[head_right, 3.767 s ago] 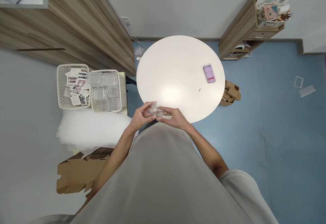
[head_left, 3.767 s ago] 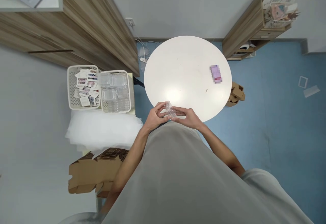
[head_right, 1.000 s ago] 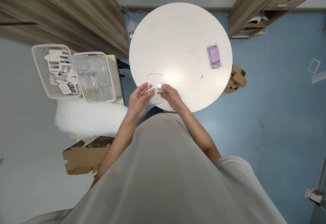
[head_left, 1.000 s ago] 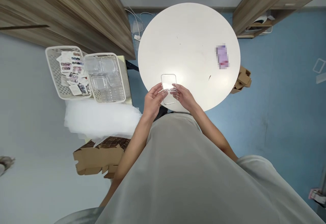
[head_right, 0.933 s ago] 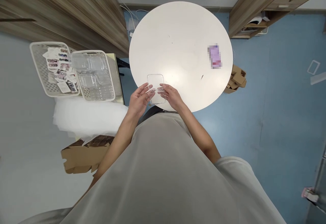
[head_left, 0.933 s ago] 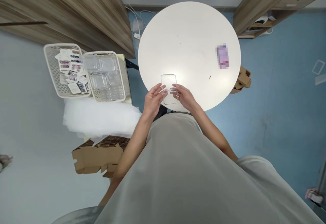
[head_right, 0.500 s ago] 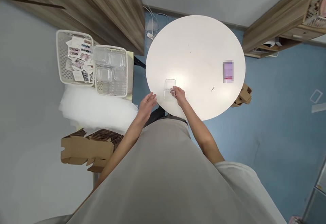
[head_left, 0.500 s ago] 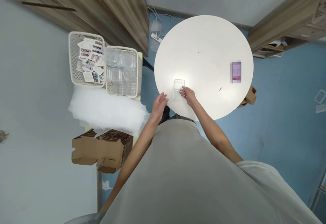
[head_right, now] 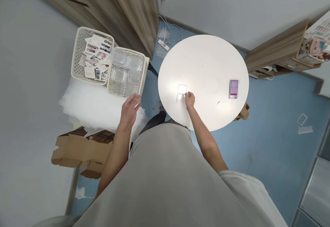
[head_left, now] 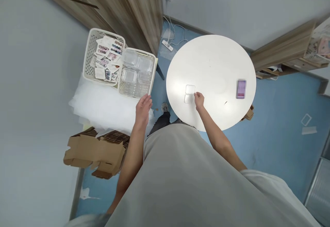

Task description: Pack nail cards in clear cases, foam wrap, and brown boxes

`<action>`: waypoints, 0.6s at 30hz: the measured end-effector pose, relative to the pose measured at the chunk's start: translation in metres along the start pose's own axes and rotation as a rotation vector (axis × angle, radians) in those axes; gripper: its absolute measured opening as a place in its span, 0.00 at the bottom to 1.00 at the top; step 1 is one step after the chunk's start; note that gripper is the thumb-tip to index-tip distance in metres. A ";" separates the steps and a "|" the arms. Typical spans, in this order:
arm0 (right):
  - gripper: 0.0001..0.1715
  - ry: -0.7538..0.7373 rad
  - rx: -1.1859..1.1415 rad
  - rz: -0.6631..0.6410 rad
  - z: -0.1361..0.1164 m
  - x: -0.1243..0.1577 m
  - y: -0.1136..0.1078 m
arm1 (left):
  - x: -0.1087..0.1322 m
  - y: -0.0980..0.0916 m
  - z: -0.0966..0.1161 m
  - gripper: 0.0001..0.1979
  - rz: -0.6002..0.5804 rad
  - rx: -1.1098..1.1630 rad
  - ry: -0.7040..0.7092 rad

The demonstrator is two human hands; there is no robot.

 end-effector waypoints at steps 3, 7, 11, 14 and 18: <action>0.17 -0.046 -0.035 -0.083 -0.020 0.024 0.002 | -0.033 -0.039 0.018 0.29 0.101 -0.003 0.060; 0.19 -0.162 -0.053 -0.228 -0.062 0.064 0.026 | -0.084 -0.090 0.045 0.28 0.257 -0.068 0.104; 0.23 -0.286 -0.056 -0.379 -0.111 0.106 0.073 | -0.131 -0.127 0.070 0.29 0.316 -0.231 0.163; 0.27 -0.322 -0.025 -0.480 -0.140 0.132 0.115 | -0.165 -0.146 0.080 0.32 0.334 -0.356 0.158; 0.29 -0.346 -0.012 -0.600 -0.163 0.159 0.163 | -0.213 -0.157 0.082 0.30 0.309 -0.478 0.122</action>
Point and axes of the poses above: each hand's wrist, its own x-axis away from the middle knuckle, its own y-axis out of the palm, z = x × y, the point moved 4 cm from there along -x, towards the middle knuckle, and after that the axes turned 4 degrees about -z, right-handed, at the moved point
